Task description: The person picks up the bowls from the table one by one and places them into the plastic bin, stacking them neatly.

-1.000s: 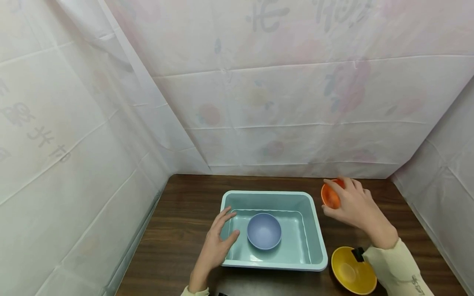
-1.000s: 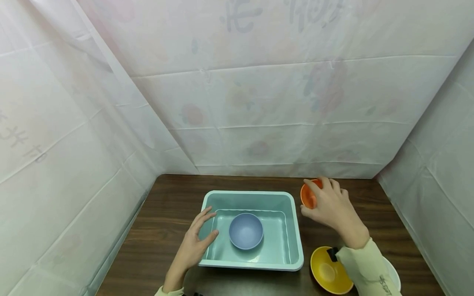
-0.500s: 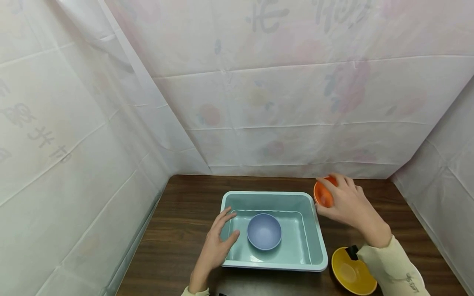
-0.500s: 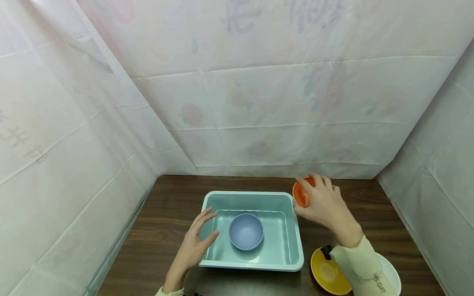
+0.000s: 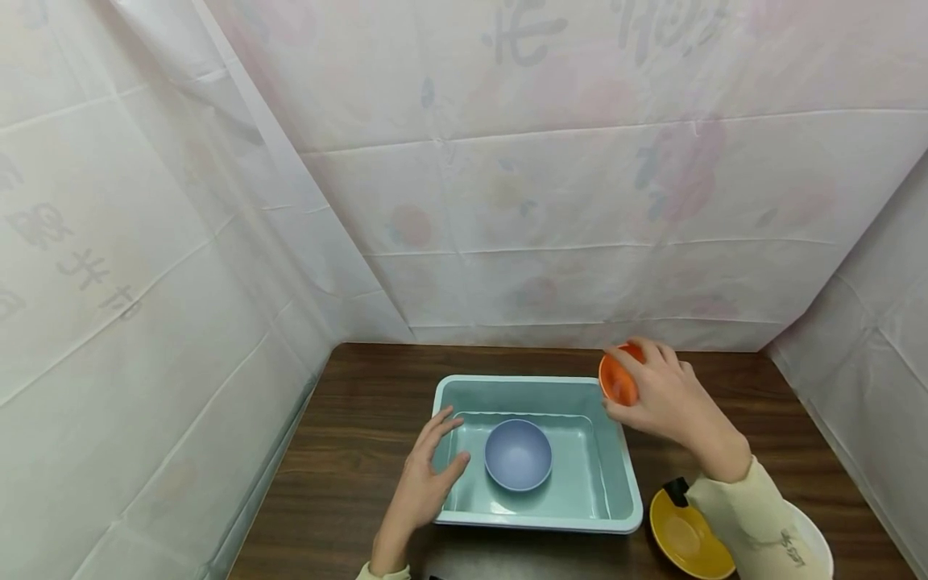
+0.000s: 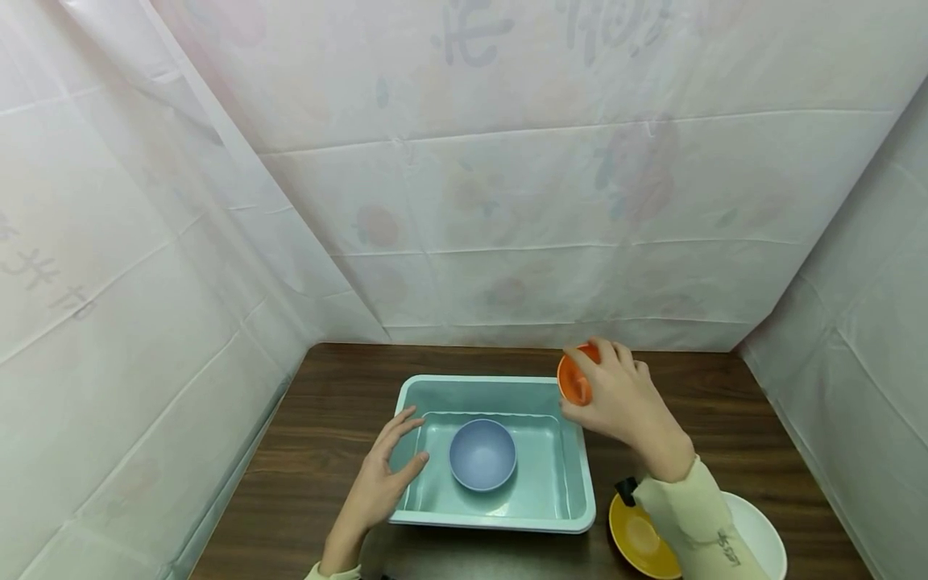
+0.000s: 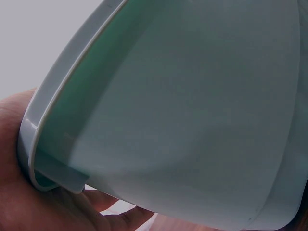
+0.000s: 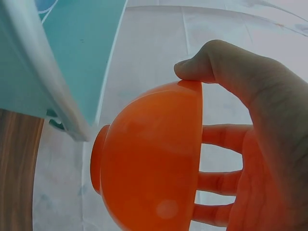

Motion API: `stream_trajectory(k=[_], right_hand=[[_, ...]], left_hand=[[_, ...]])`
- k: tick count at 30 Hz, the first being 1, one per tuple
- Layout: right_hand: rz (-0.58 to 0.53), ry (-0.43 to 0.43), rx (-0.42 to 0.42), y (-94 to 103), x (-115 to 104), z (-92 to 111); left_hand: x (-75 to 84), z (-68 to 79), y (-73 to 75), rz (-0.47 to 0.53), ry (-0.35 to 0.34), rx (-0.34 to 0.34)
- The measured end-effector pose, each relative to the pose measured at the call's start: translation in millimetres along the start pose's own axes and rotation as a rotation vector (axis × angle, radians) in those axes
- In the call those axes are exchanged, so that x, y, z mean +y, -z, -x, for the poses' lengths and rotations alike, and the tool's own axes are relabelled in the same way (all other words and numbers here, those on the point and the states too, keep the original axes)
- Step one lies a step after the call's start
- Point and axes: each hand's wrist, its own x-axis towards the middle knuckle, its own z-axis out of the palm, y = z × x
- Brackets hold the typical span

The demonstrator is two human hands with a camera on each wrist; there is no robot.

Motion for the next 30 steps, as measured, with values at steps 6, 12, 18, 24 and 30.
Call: stream_trajectory(k=[6, 12, 18, 24, 30], right_hand=[[0.001, 0.007, -0.005, 0.3, -4, -3], [0.001, 0.013, -0.002, 1.7, -8, -6], [0.001, 0.026, 0.005, 0.1, -11, -9], [-0.003, 0.029, 0.001, -1.6, -14, -12], [-0.012, 0.038, 0.000, -3.3, -19, -14]], left_hand=[[-0.1, 0.4, 0.0, -0.005, -0.003, 0.003], [-0.1, 0.9, 0.2, -0.001, -0.007, 0.006], [0.5, 0.5, 0.2, 0.006, -0.010, 0.006], [0.0, 0.9, 0.2, 0.013, -0.008, 0.009], [0.4, 1.3, -0.1, 0.013, -0.005, 0.008]])
